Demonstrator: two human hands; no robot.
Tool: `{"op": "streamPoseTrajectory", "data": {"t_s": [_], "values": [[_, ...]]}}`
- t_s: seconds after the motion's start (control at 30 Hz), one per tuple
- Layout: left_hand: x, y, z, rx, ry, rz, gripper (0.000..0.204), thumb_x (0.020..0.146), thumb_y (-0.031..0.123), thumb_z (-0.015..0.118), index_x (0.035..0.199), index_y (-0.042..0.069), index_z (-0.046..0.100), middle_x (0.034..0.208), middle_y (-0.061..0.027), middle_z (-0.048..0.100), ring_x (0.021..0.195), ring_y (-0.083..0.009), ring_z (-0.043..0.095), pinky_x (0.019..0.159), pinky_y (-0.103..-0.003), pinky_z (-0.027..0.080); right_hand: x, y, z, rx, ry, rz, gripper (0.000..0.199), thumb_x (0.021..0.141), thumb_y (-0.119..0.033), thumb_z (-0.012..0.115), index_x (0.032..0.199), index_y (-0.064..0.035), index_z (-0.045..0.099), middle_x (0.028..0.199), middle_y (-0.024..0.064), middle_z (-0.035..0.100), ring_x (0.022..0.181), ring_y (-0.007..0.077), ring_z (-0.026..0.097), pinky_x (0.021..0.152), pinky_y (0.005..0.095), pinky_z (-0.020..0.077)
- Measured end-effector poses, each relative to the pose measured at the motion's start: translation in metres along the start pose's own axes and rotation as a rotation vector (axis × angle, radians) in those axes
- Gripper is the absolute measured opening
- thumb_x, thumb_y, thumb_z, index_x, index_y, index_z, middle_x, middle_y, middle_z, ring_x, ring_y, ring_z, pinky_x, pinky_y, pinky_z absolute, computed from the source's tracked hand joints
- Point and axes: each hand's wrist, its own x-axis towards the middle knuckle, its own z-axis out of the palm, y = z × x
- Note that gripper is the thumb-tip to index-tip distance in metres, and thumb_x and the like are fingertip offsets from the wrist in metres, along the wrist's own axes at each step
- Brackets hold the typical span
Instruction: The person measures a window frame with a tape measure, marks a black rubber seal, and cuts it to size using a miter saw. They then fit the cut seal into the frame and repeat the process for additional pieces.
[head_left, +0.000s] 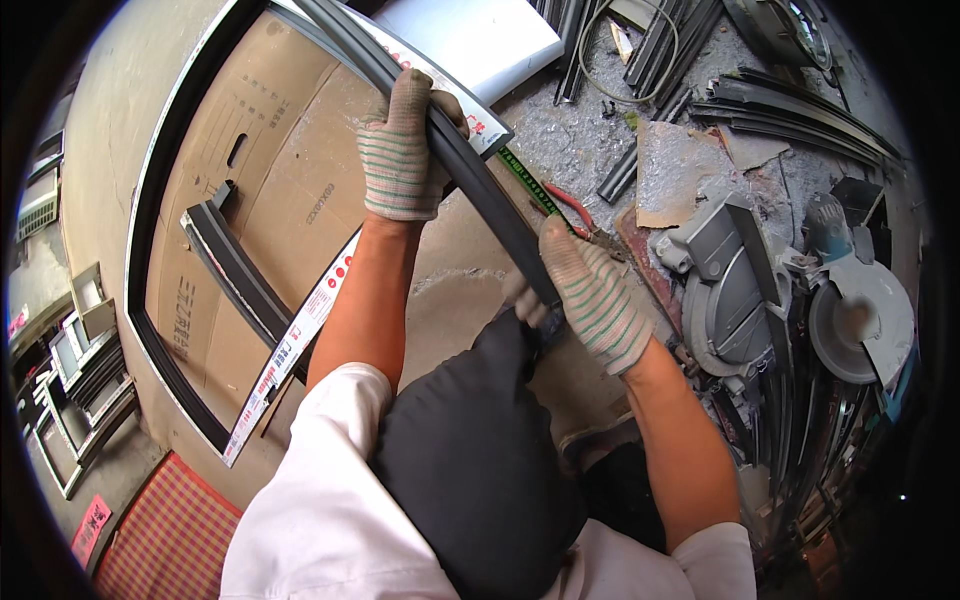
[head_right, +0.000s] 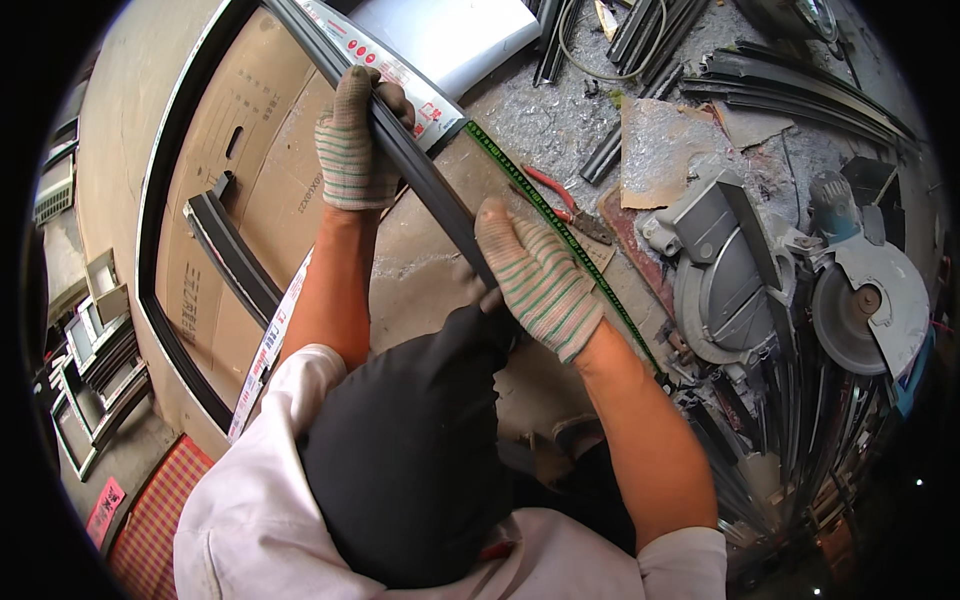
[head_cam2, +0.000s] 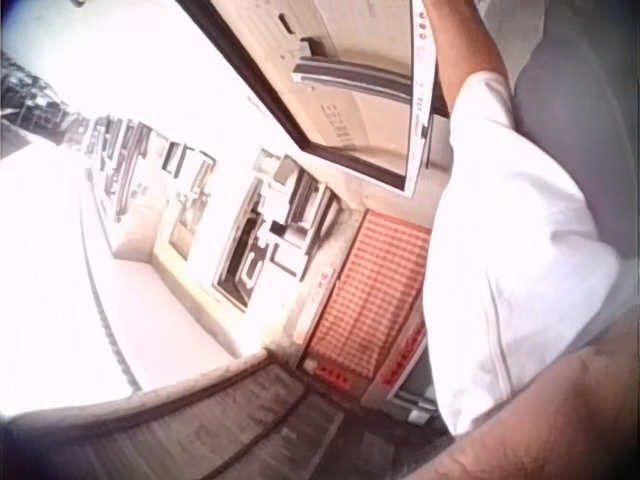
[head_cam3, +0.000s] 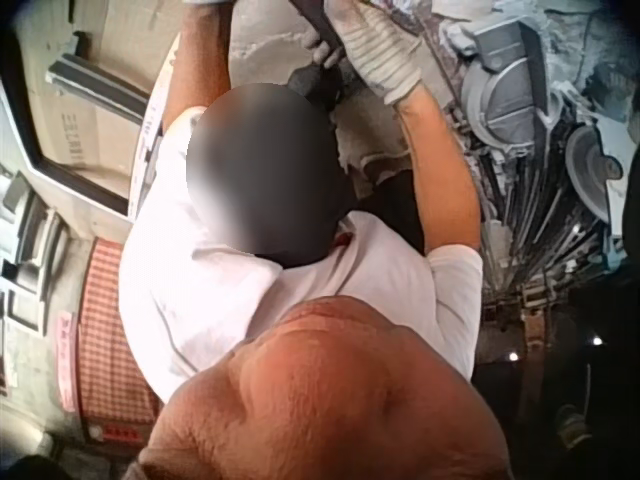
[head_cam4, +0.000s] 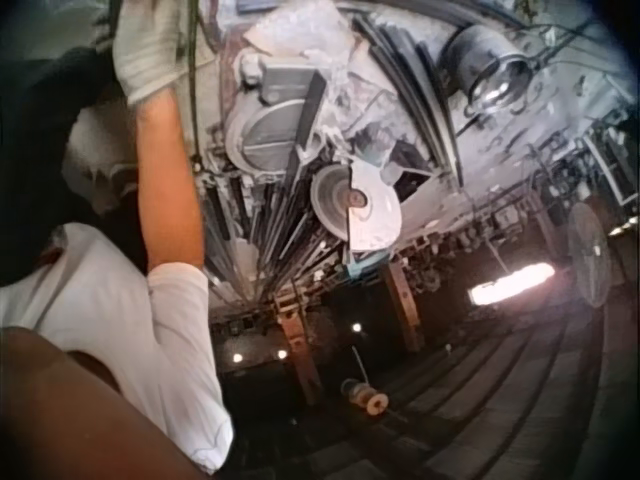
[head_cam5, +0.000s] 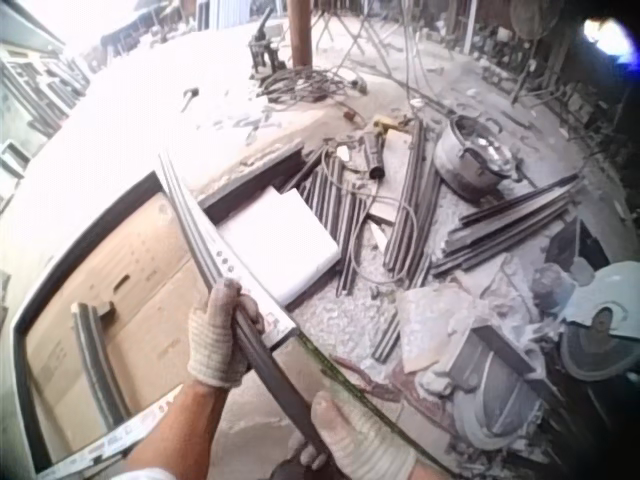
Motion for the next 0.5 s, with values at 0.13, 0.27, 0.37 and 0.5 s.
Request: {"op": "streamPoseTrajectory", "data": {"t_s": [0.13,0.27,0.37,0.5], "values": [[-0.001,0.006,0.003,0.074,-0.065,-0.037,0.039,0.102,0.038,0.064,0.115,0.001,0.062,0.082,-0.009,0.068,0.07,-0.0194,0.066,0.064,-0.031,0.056,-0.014,-0.01,0.002,-0.062,0.001,0.007,0.05,0.109,-0.047,0.049,0.089,-0.0039,0.065,0.069,0.0,0.06,0.062,0.0092,0.054,0.059,0.0285,0.0466],[0.0,0.005,-0.007,0.139,-0.284,-0.082,0.049,0.106,0.037,0.057,0.132,-0.005,0.058,0.102,-0.0148,0.074,0.086,-0.0226,0.074,0.076,-0.033,0.062,-0.014,0.014,-0.014,-0.148,0.125,-0.176,0.044,0.108,-0.043,0.053,0.091,-0.0043,0.064,0.072,-0.0012,0.06,0.063,0.0058,0.051,0.059,0.0268,0.0455],[-0.002,0.01,-0.011,0.217,-0.336,-0.145,0.05,0.106,0.038,0.057,0.131,-0.005,0.058,0.113,-0.0183,0.075,0.097,-0.0237,0.075,0.083,-0.035,0.063,-0.02,0.015,-0.021,-0.175,0.107,-0.142,0.05,0.109,-0.053,0.047,0.1,-0.0062,0.064,0.082,0.001,0.067,0.066,0.0051,0.053,0.061,0.0227,0.0442],[-0.006,0.013,-0.012,0.207,-0.342,-0.197,0.047,0.104,0.035,0.061,0.13,-0.004,0.059,0.109,-0.0172,0.075,0.095,-0.0235,0.075,0.081,-0.035,0.063,-0.024,0.024,-0.021,-0.014,0.144,-0.153,0.041,0.108,-0.044,0.053,0.097,-0.0058,0.062,0.08,0.002,0.066,0.066,0.0061,0.056,0.059,0.0231,0.0469]]}}
